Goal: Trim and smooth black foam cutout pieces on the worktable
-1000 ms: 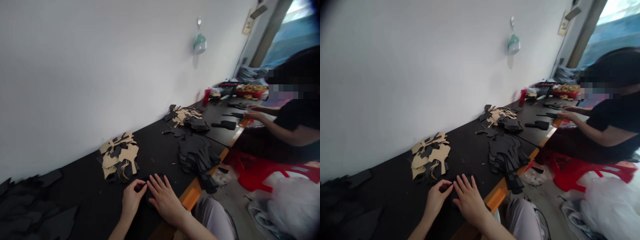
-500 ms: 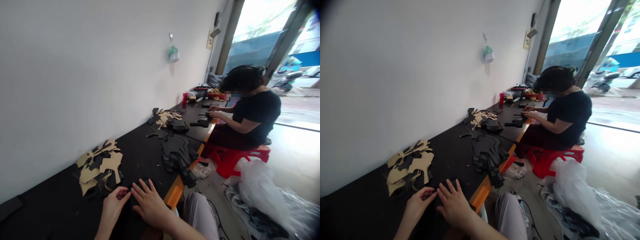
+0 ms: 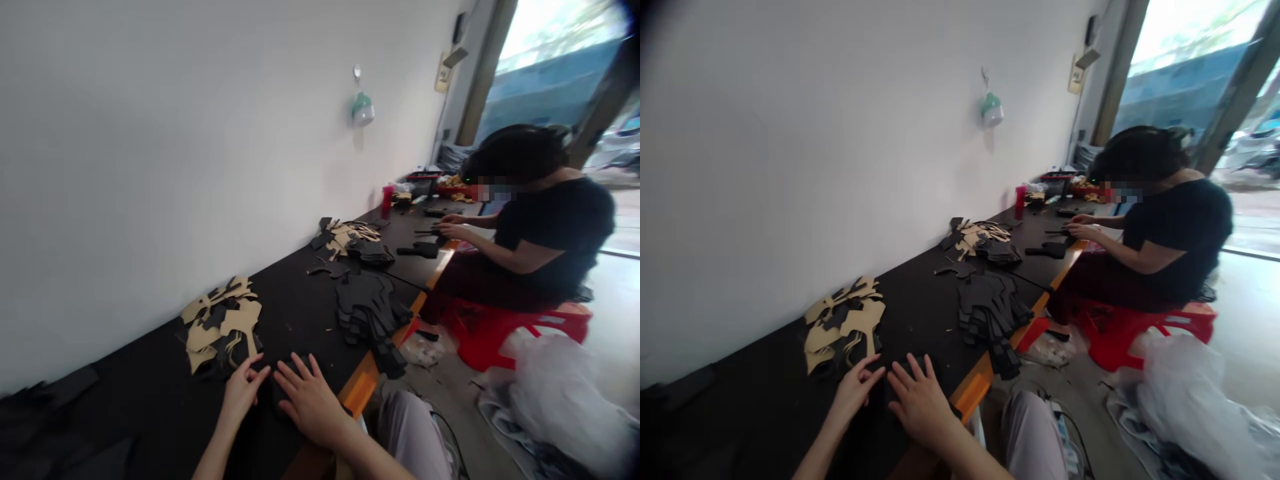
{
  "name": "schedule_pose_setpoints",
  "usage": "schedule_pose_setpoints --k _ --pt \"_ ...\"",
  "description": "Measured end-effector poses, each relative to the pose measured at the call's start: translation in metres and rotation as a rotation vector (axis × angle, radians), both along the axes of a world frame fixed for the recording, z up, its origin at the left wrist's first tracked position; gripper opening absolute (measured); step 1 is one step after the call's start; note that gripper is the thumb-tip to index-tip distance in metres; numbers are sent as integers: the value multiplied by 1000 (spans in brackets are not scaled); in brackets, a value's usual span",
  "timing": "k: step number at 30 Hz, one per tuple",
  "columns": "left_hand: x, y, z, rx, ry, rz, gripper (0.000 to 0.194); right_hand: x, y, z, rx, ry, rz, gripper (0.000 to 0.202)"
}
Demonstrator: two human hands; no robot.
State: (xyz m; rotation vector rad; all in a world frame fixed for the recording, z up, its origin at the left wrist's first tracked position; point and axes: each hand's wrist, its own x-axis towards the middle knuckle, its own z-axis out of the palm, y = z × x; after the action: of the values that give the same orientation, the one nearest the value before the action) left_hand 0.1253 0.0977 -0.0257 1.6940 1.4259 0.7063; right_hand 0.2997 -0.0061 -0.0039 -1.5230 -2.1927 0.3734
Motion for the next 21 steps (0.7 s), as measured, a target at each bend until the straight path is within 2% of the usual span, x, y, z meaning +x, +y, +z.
schedule_pose_setpoints --k 3,5,7,9,12,16,21 --pt "-2 11 8 174 37 40 55 3 -4 2 -11 -17 -3 48" --pt "-1 25 21 342 123 58 43 6 -10 4 -26 -8 -115 46" --pt "3 41 35 491 355 55 33 9 -19 4 -60 -2 -275 44" --pt "11 56 45 560 640 52 26 11 -25 3 -85 11 -368 43" --pt "23 73 47 569 830 74 28 14 -30 -1 -82 91 -378 44" --pt "26 88 43 509 868 43 27 21 -31 -4 -42 249 -374 39" --pt "20 96 48 449 840 -25 28 28 -32 -6 51 342 -365 28"
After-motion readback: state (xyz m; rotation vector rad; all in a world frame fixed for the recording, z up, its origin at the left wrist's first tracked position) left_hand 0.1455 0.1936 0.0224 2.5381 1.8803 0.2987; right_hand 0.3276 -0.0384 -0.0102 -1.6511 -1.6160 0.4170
